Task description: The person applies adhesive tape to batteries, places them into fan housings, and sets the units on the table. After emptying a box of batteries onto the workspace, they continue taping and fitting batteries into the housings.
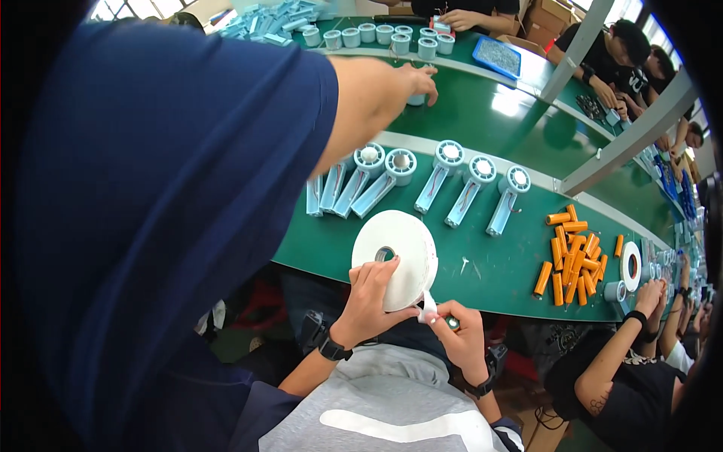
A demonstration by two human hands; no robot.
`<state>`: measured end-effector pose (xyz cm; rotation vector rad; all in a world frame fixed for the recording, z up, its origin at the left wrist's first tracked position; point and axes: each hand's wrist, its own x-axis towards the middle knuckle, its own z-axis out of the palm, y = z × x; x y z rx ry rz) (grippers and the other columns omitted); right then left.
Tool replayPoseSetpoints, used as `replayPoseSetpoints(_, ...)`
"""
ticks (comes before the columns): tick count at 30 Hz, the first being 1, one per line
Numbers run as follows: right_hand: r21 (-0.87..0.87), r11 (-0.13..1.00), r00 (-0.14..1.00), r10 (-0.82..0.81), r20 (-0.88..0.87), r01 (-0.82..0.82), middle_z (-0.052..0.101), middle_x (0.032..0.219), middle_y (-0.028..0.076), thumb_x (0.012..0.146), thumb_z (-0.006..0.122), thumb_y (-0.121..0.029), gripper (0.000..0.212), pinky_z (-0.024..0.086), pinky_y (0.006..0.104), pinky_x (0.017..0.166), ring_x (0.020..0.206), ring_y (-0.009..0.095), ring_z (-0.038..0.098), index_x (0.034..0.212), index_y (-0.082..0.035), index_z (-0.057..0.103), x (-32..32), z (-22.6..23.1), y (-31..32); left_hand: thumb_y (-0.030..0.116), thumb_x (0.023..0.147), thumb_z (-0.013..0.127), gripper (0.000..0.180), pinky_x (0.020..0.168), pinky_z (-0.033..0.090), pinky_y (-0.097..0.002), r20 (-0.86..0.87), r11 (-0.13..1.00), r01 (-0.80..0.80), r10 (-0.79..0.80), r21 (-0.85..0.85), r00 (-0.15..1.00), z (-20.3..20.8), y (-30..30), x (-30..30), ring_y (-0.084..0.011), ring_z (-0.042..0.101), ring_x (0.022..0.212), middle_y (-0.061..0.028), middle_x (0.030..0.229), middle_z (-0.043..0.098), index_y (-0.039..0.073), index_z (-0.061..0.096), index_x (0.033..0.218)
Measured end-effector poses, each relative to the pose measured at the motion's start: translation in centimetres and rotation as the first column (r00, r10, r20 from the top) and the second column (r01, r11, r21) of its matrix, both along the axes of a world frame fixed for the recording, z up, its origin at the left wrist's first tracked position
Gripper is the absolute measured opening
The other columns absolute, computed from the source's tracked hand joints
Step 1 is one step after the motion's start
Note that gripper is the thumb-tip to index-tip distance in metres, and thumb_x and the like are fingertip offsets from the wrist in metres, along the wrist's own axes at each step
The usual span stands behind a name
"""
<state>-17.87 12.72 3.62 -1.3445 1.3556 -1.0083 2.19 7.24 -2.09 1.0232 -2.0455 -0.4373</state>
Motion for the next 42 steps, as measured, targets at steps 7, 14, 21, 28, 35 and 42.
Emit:
replayPoseSetpoints(7,0.018,0.969,0.969,0.246,-0.005,-0.246,0.060,0.072,0.002,0.090,0.066,-0.007,0.014,0.040,0.0218,0.056,0.060,0.005,0.050,0.100,0.001,0.063,-1.3,-0.7,1.9,0.031,0.066,0.090,0.094,0.097,0.034,-0.0428,-0.011,0.990,-0.137,0.138,0.018,0.990,1.3,-1.0,1.8,-0.0318,0.051,0.114,-0.0145,0.128,0.055,0.001,0.042,0.142)
replayPoseSetpoints(14,-0.238,0.943,0.970,-0.207,0.131,0.233,0.054,0.116,0.013,0.098,0.052,0.001,0.051,0.050,0.0292,0.078,0.088,0.015,0.058,0.142,-0.006,0.027,-5.2,-7.9,-1.8,0.019,0.064,0.091,0.097,0.099,0.042,-0.0437,-0.175,0.985,-0.159,0.167,0.059,0.970,0.4,-0.8,2.7,-0.0335,0.049,0.120,-0.0153,0.133,0.052,0.003,0.040,0.144)
replayPoseSetpoints(21,-0.480,0.871,0.945,-0.239,-0.222,0.108,0.060,0.107,0.013,0.098,0.056,-0.002,0.047,0.050,0.0342,0.075,0.085,0.021,0.060,0.142,-0.004,0.036,-6.4,-9.2,-3.9,0.018,0.063,0.093,0.097,0.098,0.045,-0.0405,-0.202,0.982,-0.144,0.167,0.125,0.965,-0.2,0.1,2.2,-0.0320,0.054,0.118,-0.0153,0.134,0.052,0.002,0.039,0.142)
replayPoseSetpoints(28,-0.600,0.799,0.646,-0.483,-0.591,0.049,0.064,0.106,0.012,0.098,0.059,-0.006,0.033,0.049,0.0323,0.073,0.080,0.021,0.062,0.130,0.000,0.052,-5.6,-8.6,-2.5,0.025,0.062,0.093,0.098,0.105,0.036,-0.0439,-0.111,0.986,-0.160,0.153,-0.051,0.982,0.2,-0.4,1.9,-0.0314,0.057,0.114,-0.0121,0.130,0.056,0.004,0.040,0.141)
replayPoseSetpoints(35,-0.388,0.908,0.920,-0.280,-0.276,0.160,0.064,0.095,0.007,0.095,0.063,-0.007,0.031,0.045,0.0254,0.065,0.073,0.011,0.056,0.125,-0.001,0.057,-3.4,-4.3,-3.7,0.032,0.057,0.091,0.093,0.093,0.032,-0.0403,-0.065,0.990,-0.126,0.122,-0.061,0.990,1.1,-0.7,1.9,-0.0265,0.058,0.101,-0.0111,0.115,0.059,0.004,0.051,0.136)
replayPoseSetpoints(42,-0.335,0.928,0.964,0.076,-0.253,-0.161,0.060,0.076,0.003,0.092,0.064,-0.006,0.030,0.039,0.0200,0.054,0.060,0.005,0.049,0.121,0.000,0.057,1.2,2.0,-7.2,0.032,0.053,0.087,0.083,0.081,0.031,-0.0378,0.061,0.982,-0.127,0.137,-0.140,0.989,3.0,-0.5,2.1,-0.0232,0.054,0.089,-0.0112,0.101,0.058,0.001,0.063,0.127)
